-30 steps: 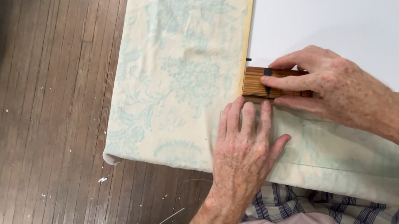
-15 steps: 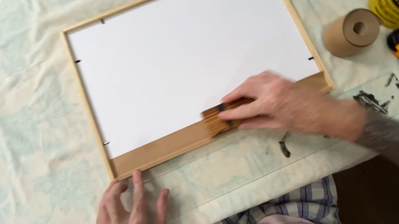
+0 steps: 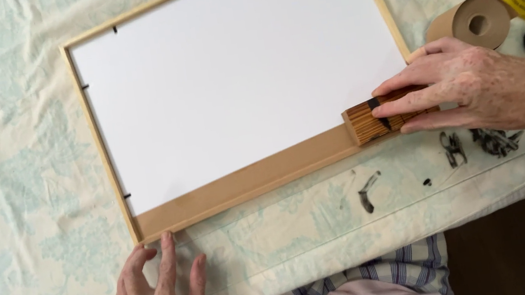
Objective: Applying water-activated paper tape to the back of a picture frame to seal the assembly.
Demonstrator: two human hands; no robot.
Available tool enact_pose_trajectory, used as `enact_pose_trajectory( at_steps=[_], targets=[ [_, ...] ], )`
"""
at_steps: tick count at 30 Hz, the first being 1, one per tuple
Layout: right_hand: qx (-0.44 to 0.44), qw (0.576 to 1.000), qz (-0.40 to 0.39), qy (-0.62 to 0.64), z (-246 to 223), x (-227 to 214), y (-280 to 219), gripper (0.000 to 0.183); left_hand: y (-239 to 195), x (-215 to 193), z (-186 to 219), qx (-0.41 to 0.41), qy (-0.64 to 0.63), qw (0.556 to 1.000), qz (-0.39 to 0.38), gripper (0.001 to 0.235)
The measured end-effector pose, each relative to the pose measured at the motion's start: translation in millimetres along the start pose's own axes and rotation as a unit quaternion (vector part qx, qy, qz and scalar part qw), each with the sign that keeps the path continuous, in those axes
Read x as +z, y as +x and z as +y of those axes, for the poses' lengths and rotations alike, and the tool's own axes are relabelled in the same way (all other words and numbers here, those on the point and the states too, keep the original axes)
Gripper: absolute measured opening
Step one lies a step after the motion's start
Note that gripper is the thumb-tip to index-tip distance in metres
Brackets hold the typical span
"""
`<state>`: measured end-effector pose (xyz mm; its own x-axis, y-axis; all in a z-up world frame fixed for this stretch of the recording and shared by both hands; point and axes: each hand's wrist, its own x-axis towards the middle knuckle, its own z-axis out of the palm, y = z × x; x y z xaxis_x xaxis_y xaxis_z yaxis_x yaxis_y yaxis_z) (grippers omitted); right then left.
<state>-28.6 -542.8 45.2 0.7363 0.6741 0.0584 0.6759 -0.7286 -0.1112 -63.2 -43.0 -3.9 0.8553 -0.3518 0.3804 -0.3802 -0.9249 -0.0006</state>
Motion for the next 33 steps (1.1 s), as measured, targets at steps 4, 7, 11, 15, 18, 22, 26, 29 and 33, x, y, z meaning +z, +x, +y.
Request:
enact_pose_trajectory(
  at_steps=[4,7,11,15,18,22,26,29,33],
  targets=[
    [0.215,0.956,0.083,0.179,2.0,-66.7,31.5,0.043,4.5,0.8,1.3,0.022,-0.046,0.999,0.000,0.052],
    [0.157,0.950,-0.096,-0.253,42.8,-76.9,26.2,0.028,-0.6,-1.4,5.7,-0.008,-0.075,0.997,0.005,0.053],
    [0.114,0.695,-0.395,-0.590,100.4,-35.7,36.9,0.024,-5.2,13.4,4.4,-0.062,-0.109,0.992,0.008,0.060],
    [0.433,0.891,-0.091,-0.104,61.4,-70.3,31.1,0.052,12.2,13.3,19.8,-0.115,-0.154,0.981,0.010,0.052],
    [0.487,0.867,0.078,0.071,45.3,-102.3,-41.2,0.044,28.6,26.8,52.2,-0.129,-0.214,0.968,0.007,0.052],
    [0.483,0.798,0.344,0.110,72.7,-15.1,-212.3,0.008,50.1,32.0,76.1,-0.136,-0.281,0.950,-0.003,0.051],
    [0.552,0.814,0.169,-0.065,54.6,-20.0,-179.7,0.052,47.4,23.7,86.9,-0.165,-0.319,0.933,-0.024,0.051],
    [0.570,0.810,0.113,-0.080,78.4,0.5,-185.7,0.028,41.6,9.3,92.6,-0.195,-0.340,0.919,-0.036,0.051],
    [0.480,0.779,0.400,-0.051,147.8,61.3,-342.6,0.022,39.3,-1.4,110.0,-0.241,-0.382,0.891,-0.046,0.051]
  ],
)
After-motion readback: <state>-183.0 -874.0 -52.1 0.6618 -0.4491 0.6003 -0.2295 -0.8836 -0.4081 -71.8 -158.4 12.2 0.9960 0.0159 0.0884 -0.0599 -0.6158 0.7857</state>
